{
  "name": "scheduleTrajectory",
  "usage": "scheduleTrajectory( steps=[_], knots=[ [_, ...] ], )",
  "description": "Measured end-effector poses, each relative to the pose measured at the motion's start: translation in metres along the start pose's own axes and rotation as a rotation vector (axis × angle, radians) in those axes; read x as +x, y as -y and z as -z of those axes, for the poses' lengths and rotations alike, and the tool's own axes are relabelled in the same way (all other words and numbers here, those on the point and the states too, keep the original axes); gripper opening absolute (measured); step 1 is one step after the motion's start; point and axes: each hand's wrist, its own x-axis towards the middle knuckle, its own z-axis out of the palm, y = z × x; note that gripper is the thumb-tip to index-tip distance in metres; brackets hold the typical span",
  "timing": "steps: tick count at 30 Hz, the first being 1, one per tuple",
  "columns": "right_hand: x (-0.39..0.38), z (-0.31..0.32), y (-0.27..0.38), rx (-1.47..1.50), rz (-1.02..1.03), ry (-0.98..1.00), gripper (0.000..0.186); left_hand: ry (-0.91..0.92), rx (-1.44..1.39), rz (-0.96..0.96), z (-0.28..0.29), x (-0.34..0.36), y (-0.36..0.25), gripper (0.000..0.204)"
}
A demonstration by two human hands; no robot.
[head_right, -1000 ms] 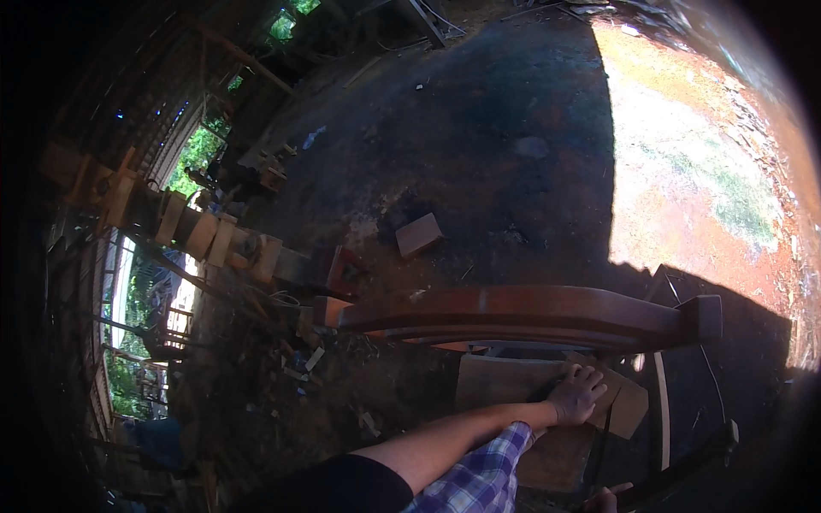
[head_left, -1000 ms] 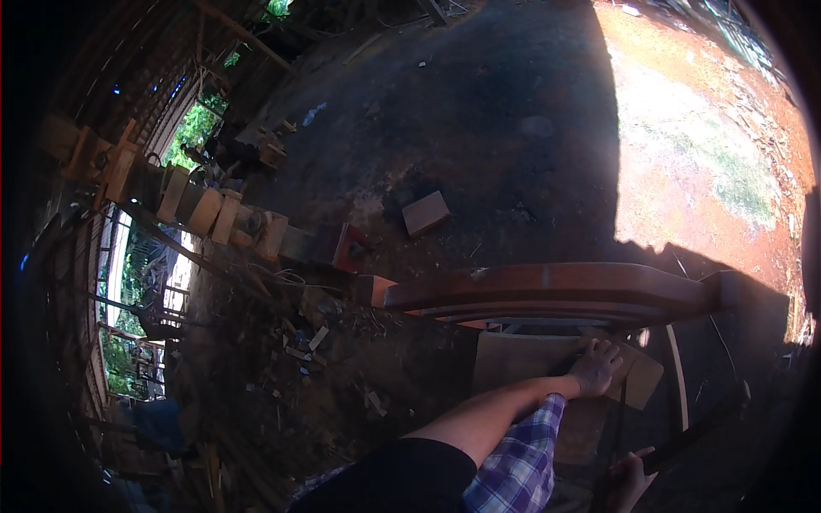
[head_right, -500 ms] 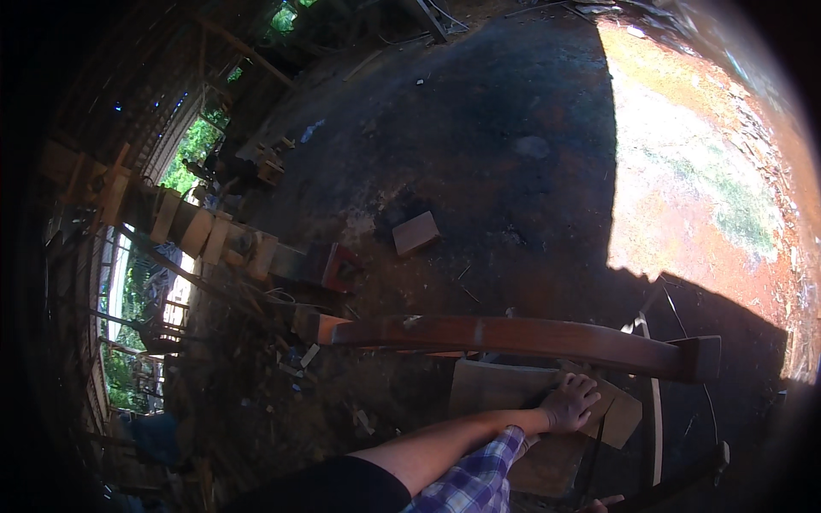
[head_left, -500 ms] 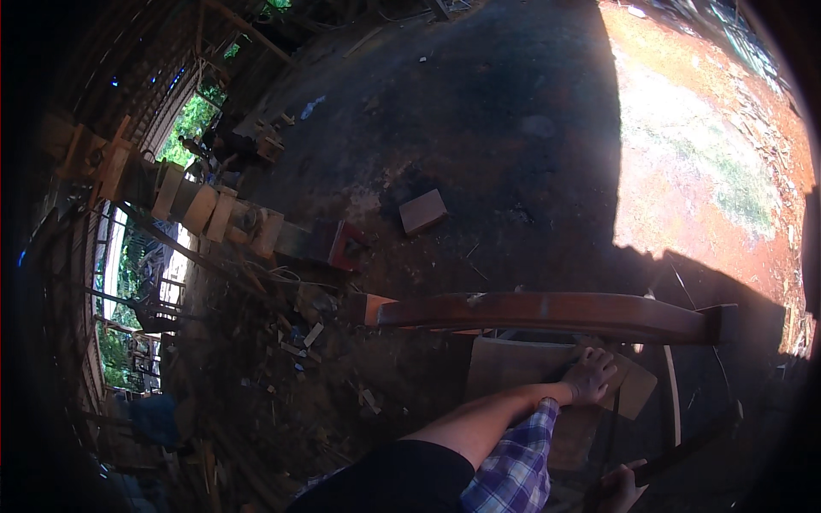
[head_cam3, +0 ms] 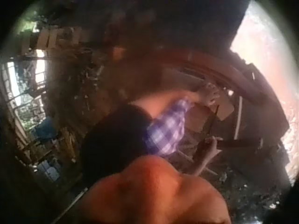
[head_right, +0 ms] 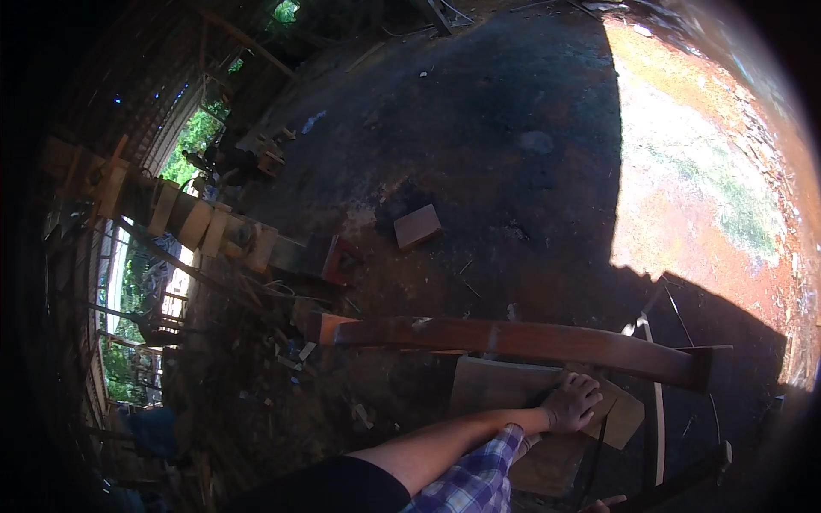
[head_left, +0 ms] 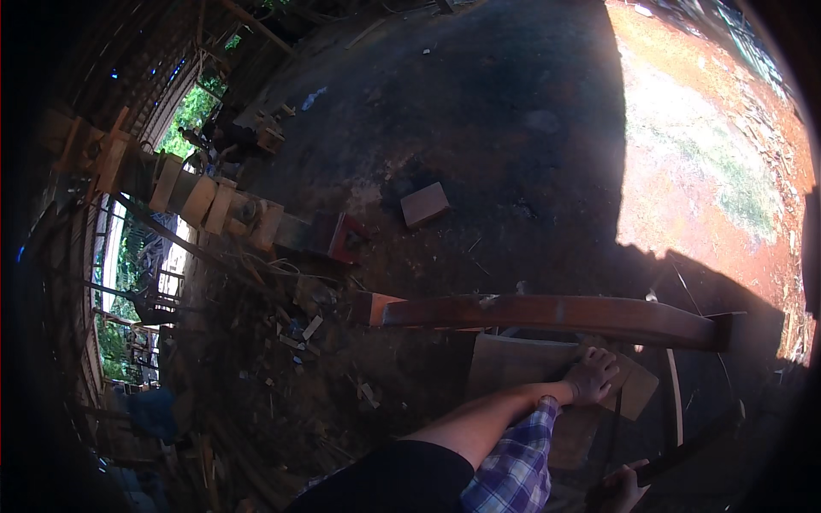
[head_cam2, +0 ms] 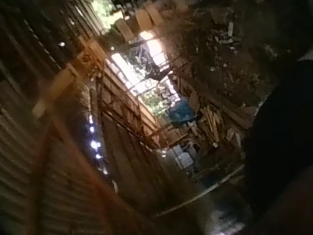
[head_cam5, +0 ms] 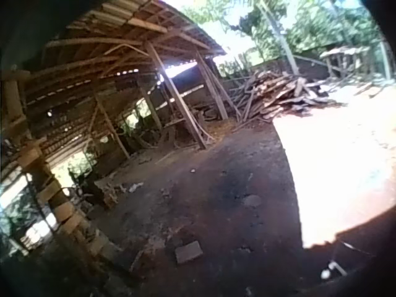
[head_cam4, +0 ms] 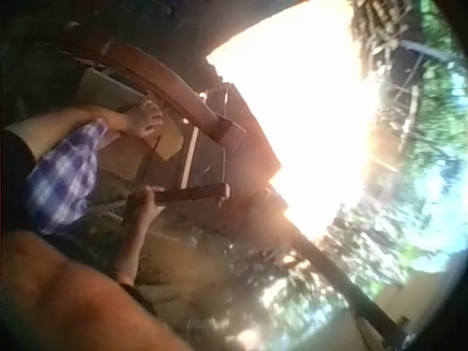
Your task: The person cuts a piece of wood resting on a chair using a hand saw while holding it down with their hand and foot.
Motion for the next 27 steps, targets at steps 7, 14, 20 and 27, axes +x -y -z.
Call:
scheduleTrajectory(
  steps=[7, 14, 20, 27],
  knots=[
    [0.001, 0.003, 0.000, 0.031, 0.040, 0.042, 0.019, -0.039, -0.061, -0.014, -0.001, -0.001, 0.001, 0.034],
    [-0.004, 0.000, 0.007, 0.089, 0.007, -0.010, 0.016, -0.051, -0.006, -0.025, 0.000, -0.001, 0.000, 0.037],
    [-0.003, 0.000, 0.007, 0.061, 0.002, 0.046, 0.014, -0.027, -0.002, -0.017, 0.001, -0.001, -0.001, 0.037],
    [0.002, 0.005, -0.002, 0.146, 0.009, 0.035, 0.017, -0.004, 0.006, 0.005, -0.001, 0.000, -0.001, 0.036]
  ],
)
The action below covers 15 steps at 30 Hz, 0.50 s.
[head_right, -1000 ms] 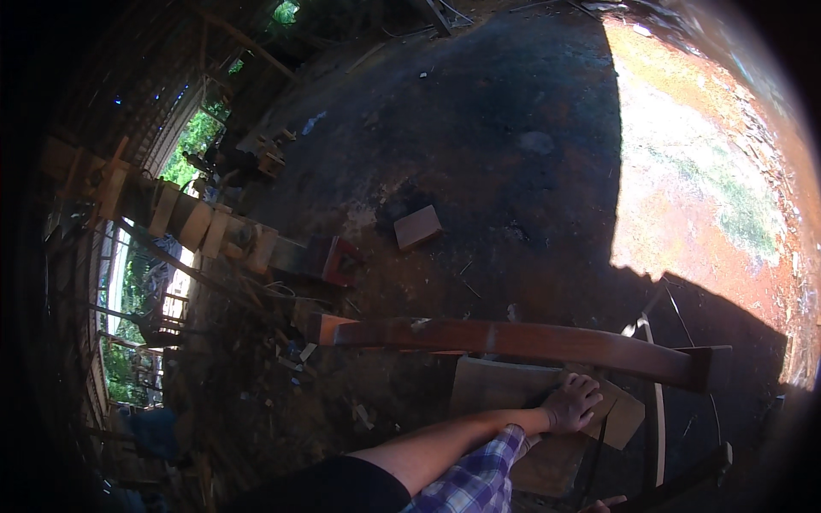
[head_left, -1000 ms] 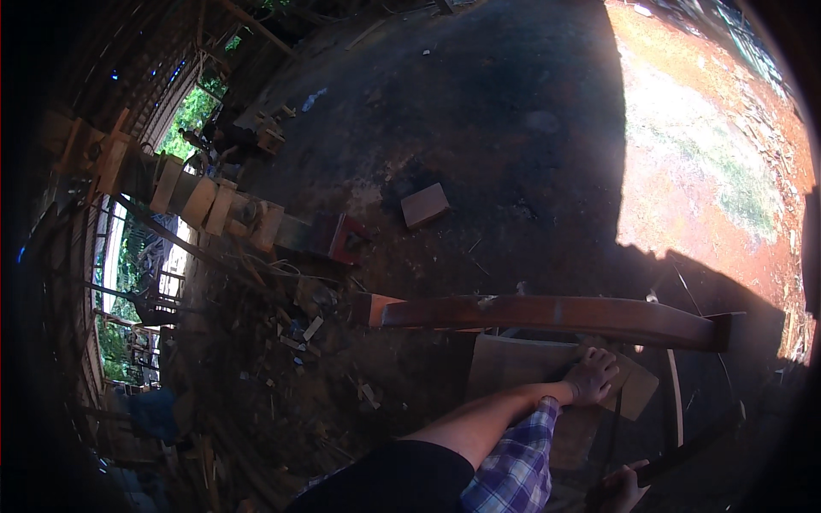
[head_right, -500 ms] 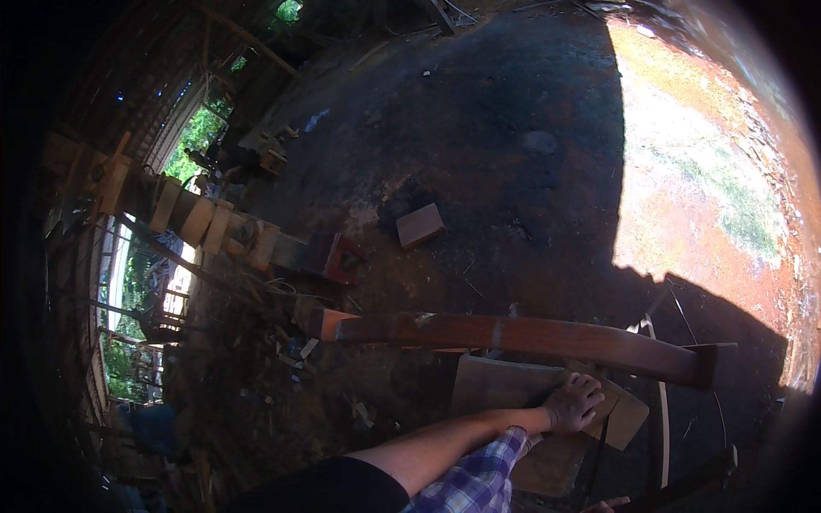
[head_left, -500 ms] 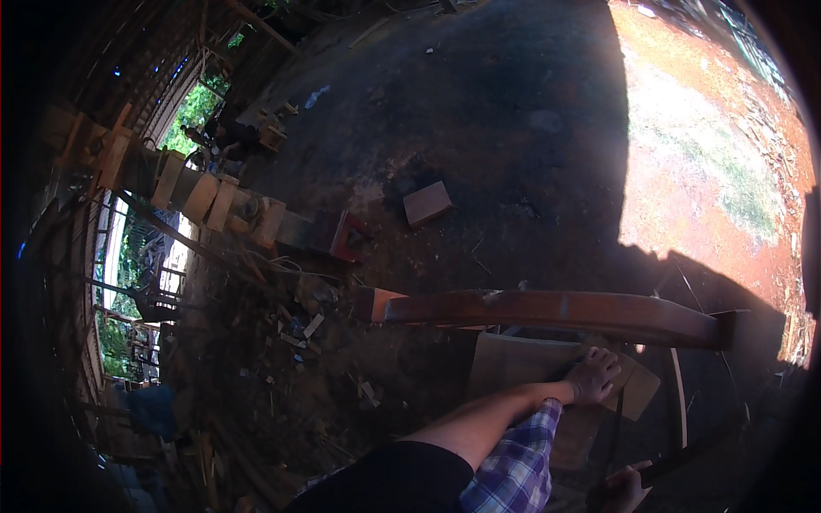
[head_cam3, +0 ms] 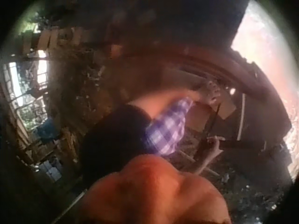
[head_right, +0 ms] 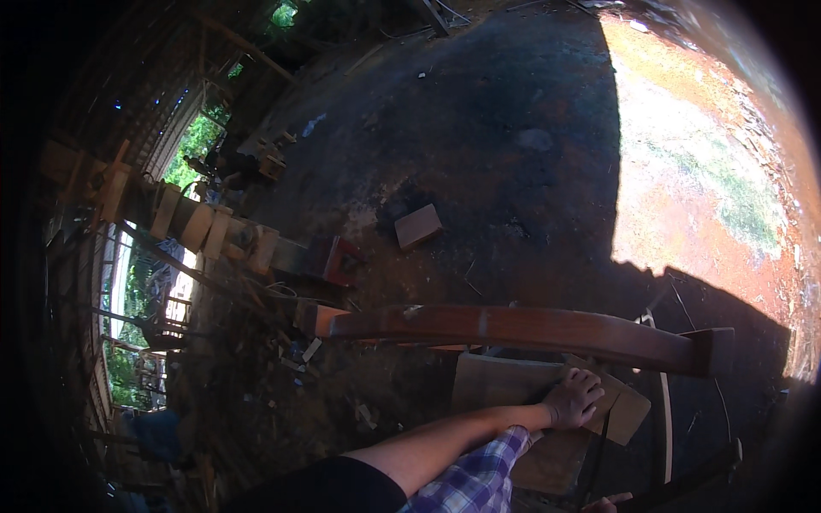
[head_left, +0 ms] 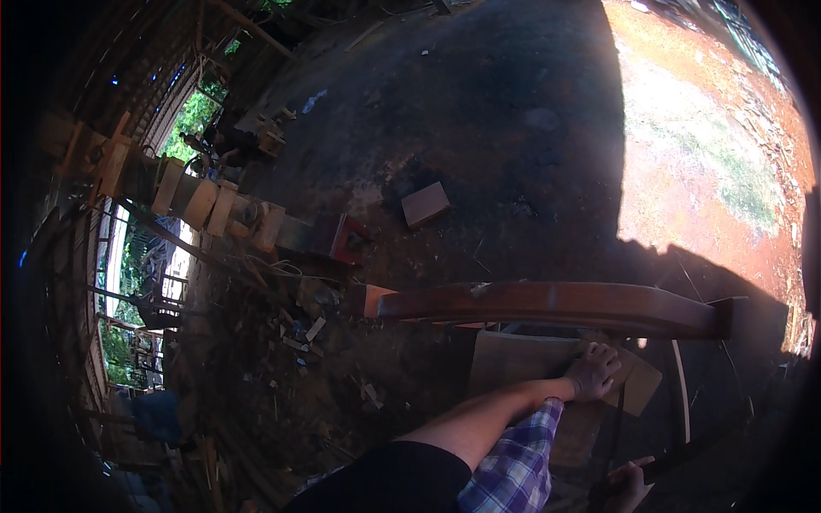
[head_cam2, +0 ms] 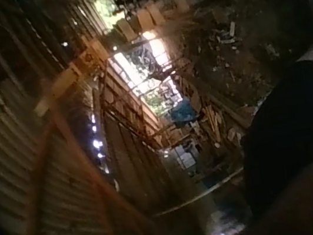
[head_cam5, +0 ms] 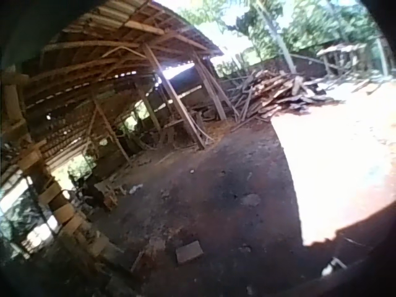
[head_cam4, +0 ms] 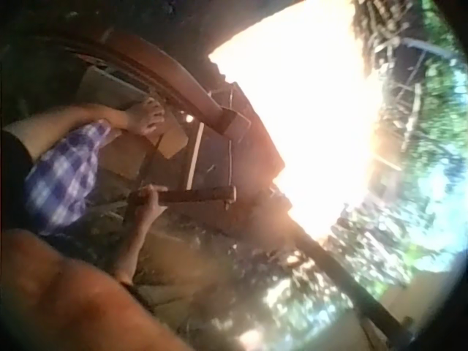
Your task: The person cuts a piece of wood resting on a chair using a hand saw while holding it down with their hand and foot.
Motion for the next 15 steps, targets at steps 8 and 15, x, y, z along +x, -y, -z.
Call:
scheduleTrajectory(
  steps=[8, 15],
  knots=[
    [-0.006, -0.009, 0.008, -0.010, -0.023, -0.025, 0.023, -0.060, 0.000, -0.026, 0.000, 0.000, 0.000, 0.034],
    [-0.009, -0.013, 0.012, -0.013, -0.006, -0.015, 0.018, -0.062, -0.042, -0.022, 0.000, 0.000, 0.001, 0.030]
  ],
)
